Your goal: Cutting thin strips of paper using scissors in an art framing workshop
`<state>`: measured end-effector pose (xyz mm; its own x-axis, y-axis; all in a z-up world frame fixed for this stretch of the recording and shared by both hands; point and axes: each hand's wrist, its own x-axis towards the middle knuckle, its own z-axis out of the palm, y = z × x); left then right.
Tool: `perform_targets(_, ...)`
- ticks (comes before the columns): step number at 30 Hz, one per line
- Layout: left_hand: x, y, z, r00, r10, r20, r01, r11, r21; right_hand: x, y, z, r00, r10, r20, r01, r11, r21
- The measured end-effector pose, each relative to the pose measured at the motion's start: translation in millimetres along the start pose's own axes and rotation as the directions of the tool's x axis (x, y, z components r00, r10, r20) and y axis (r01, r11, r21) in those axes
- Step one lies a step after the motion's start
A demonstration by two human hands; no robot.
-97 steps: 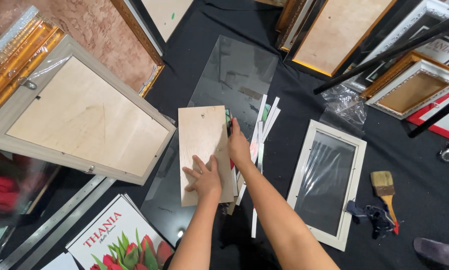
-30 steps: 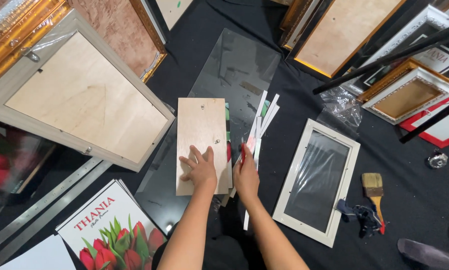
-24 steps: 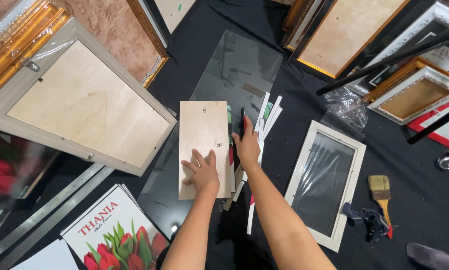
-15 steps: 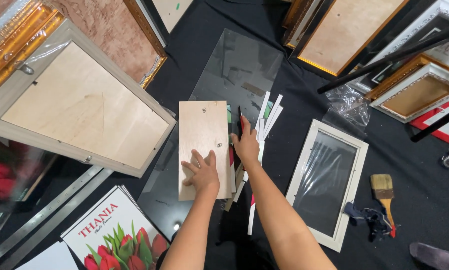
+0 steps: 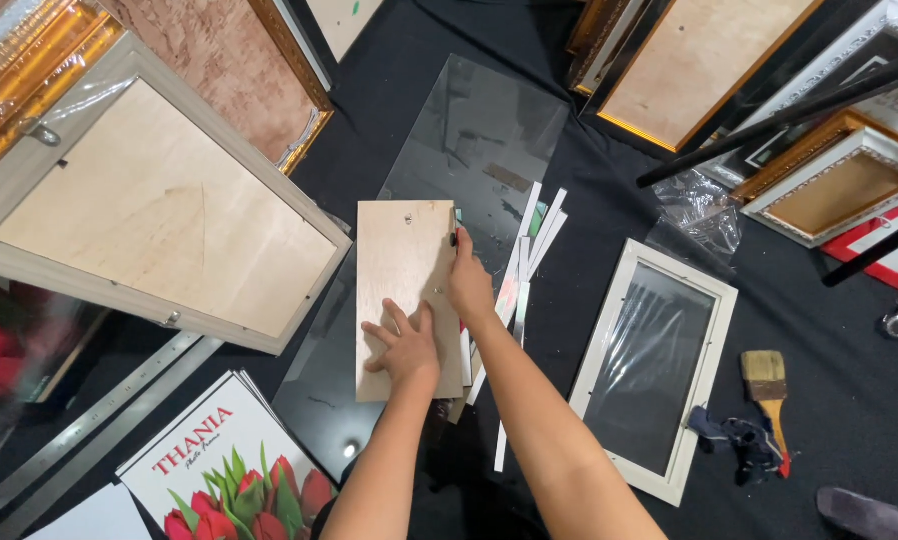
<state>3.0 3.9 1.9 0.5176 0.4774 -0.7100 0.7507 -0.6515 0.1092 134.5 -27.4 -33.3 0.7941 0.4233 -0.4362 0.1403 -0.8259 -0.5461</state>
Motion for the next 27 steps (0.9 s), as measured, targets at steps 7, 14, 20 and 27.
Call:
perform_targets(7,11.6,-1.8,10.4,1.000,0.004,-0.028,-0.005,1.000,-0.021,-117.1,-27.7,-24.8,0.991,0.070,0.112,-0.063,0.996,-0.060)
perform_targets(14,-8.8,1.4,-8.7,1.000,-0.004,-0.001,0.003,0.999,-0.054,-163.8,-8.2,-27.9,0.997,0.046,0.069,-0.044,0.999,-0.029)
perform_targets(20,-7.8,1.1,-6.8,1.000,-0.003,0.003,0.003,1.000,-0.028,-78.7,-30.3,-46.7,0.996,-0.016,-0.090,0.019,1.000,0.025)
perform_targets(27,-11.0,2.6,-11.9,0.999,-0.004,0.035,0.005,0.999,-0.033,-23.7,-26.2,-21.3,0.999,-0.001,-0.042,-0.001,0.998,-0.061)
